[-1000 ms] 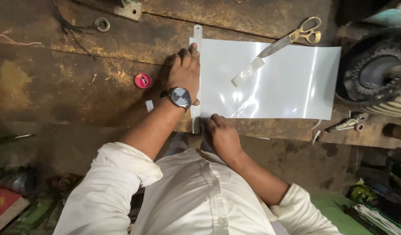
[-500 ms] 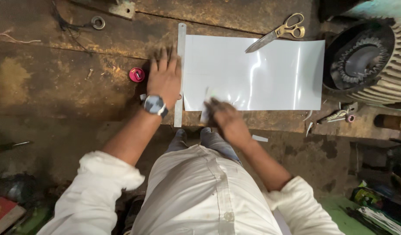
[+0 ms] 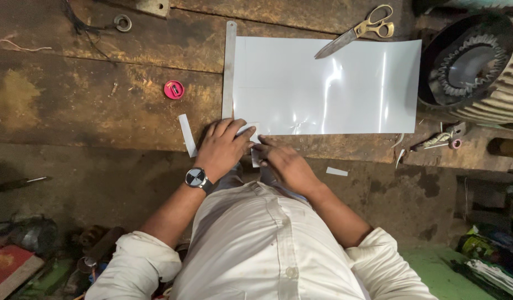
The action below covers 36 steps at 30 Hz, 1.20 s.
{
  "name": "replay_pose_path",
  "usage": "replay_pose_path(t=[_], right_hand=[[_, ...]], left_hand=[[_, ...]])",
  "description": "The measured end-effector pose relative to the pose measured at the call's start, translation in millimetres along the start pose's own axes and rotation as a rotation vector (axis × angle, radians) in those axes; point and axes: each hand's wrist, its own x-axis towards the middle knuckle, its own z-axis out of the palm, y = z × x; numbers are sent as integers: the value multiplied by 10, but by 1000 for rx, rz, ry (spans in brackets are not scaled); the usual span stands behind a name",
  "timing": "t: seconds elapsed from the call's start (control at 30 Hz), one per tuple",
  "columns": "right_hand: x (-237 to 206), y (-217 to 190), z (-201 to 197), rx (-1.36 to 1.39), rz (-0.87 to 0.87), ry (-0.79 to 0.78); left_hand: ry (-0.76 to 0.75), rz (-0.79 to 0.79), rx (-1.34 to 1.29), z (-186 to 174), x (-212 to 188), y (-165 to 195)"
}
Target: The person applies strips of white adhesive tape onto a large white sheet laid on a workbench, aligning each strip along a steel ruler. They press the tape flat by hand, cut pieces from a pink tape roll, and mark the sheet with a marker while repositioning the ruler between strips.
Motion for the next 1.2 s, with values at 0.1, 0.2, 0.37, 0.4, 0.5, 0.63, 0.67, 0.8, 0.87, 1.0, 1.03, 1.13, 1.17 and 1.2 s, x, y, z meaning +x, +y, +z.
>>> replay_pose_path(t=[0.1,0.2,0.37,0.4,0.5,0.63,0.67,0.8,0.87,1.0,1.03,1.13,1.17,1.2], right_hand=[[-7,-59,-45,121,73,128],[-6,-91,-68,142,155,222],[-18,-58,-60,129,269,334],[-22,-51,-52,110,302,355],[-35,-53,-37,66,392,372],[-16,-89,-44,65,352,394],[1,-98,-46,61,374,393],[95,-117,-65,13,418,373],[163,-110,-65,-27,409,352],[341,-61,-38,-106,352,309],[380,-49,-33,-125,332,300],[466,-46,-27,-173,309,273],[466,-48,-18,-203,304,239],[458,-53,-6,-233,300,205]], left_hand=[[2,-10,-33,-7,-27,-13],[5,-33,-68,-7,-24,5],[26,-85,-58,16,14,41],[29,-88,-59,20,14,40],[24,-84,-73,19,1,14],[35,-64,-105,20,-22,-8],[31,-64,-105,21,-26,-12],[27,-65,-100,20,-24,-11],[27,-62,-99,16,-22,-11],[7,-63,-103,6,-23,-12],[-2,-66,-102,4,-23,-11],[5,-58,-85,7,-15,-8],[-5,-56,-82,7,-14,-9],[-16,-55,-79,7,-15,-11]])
